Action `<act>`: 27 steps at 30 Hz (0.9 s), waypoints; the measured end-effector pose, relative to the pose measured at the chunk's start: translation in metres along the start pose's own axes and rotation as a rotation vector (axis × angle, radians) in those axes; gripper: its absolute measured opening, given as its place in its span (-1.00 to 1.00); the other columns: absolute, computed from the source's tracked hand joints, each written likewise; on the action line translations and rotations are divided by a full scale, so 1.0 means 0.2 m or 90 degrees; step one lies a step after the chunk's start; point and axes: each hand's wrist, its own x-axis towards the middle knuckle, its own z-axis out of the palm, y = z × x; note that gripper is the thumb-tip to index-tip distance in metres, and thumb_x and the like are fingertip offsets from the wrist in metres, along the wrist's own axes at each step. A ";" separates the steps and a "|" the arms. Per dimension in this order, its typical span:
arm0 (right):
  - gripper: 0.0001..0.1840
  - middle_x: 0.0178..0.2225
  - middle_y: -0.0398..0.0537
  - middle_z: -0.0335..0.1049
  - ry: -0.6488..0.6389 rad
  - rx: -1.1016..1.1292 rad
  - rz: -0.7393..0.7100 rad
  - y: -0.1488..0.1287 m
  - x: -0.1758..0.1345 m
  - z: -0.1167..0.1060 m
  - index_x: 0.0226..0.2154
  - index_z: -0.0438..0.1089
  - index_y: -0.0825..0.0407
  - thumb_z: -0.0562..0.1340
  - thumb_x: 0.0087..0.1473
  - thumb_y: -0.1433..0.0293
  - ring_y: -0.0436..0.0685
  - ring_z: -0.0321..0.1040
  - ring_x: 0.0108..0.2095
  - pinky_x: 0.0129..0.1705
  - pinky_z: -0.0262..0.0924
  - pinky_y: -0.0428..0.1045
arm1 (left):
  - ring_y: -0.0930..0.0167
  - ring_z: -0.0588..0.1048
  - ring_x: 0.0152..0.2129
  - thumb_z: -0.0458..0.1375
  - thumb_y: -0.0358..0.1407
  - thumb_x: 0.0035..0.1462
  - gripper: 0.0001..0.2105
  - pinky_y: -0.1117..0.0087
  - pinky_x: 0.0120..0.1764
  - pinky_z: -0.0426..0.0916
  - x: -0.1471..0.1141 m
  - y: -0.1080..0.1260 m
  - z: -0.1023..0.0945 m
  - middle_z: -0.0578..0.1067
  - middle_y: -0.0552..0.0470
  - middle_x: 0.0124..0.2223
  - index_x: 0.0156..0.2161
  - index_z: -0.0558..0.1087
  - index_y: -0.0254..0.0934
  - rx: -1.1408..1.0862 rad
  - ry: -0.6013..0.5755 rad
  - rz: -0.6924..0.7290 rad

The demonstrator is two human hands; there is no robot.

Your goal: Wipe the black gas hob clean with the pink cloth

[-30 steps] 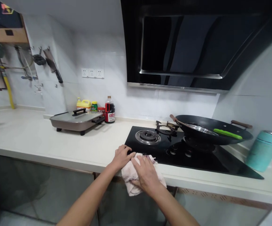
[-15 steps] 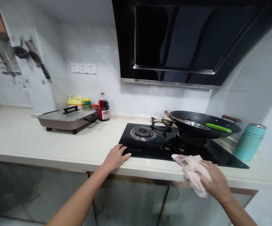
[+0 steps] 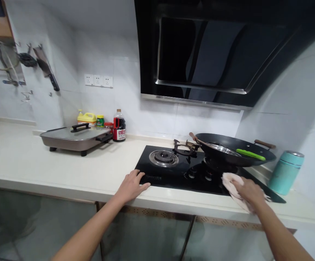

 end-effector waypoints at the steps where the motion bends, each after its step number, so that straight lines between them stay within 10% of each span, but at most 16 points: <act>1: -0.38 -0.12 0.24 0.55 -0.013 -0.004 -0.020 -0.09 -0.01 0.02 0.02 0.53 0.06 0.02 0.23 0.02 0.33 0.53 -0.16 -0.14 0.35 0.14 | 0.03 0.43 0.17 0.13 0.04 0.26 -0.48 0.02 0.21 0.31 0.00 0.00 0.00 0.47 -0.26 0.21 0.15 0.51 -0.27 0.000 0.001 0.000; 10: -0.51 -0.13 0.19 0.47 -0.026 -0.052 -0.194 -0.54 -0.34 -0.08 -0.08 0.49 0.08 0.02 0.33 0.09 0.30 0.41 -0.09 -0.07 0.20 0.09 | 0.02 0.42 0.18 0.15 0.02 0.25 -0.48 0.03 0.22 0.29 0.00 0.03 -0.02 0.48 -0.26 0.20 0.16 0.51 -0.29 -0.028 -0.009 -0.005; 15: -0.60 -0.05 0.13 0.46 -0.094 0.055 -0.351 -1.02 -0.38 -0.10 -0.03 0.45 0.05 0.06 0.32 0.16 0.27 0.35 -0.01 0.07 0.12 0.09 | 0.00 0.39 0.22 0.13 0.05 0.26 -0.41 0.01 0.26 0.25 -0.01 0.03 -0.03 0.41 -0.33 0.28 0.21 0.48 -0.34 -0.028 -0.036 -0.025; 20: -0.58 0.08 0.13 0.40 -0.170 0.100 -0.406 -1.33 -0.19 -0.04 0.10 0.37 0.05 0.06 0.34 0.19 0.27 0.29 0.09 0.14 0.11 0.10 | 0.03 0.34 0.29 0.12 0.10 0.28 -0.39 0.02 0.30 0.23 -0.03 0.00 -0.01 0.38 -0.30 0.33 0.24 0.47 -0.29 -0.023 -0.044 -0.024; 27: -0.48 0.14 -0.01 0.41 -0.342 0.096 -0.410 -1.23 0.29 0.03 0.14 0.40 -0.07 0.39 0.14 0.21 0.24 0.39 0.07 0.12 0.25 0.14 | 0.03 0.38 0.26 0.12 0.09 0.30 -0.43 0.02 0.26 0.30 -0.05 -0.01 -0.01 0.41 -0.28 0.32 0.21 0.50 -0.27 -0.015 -0.017 -0.004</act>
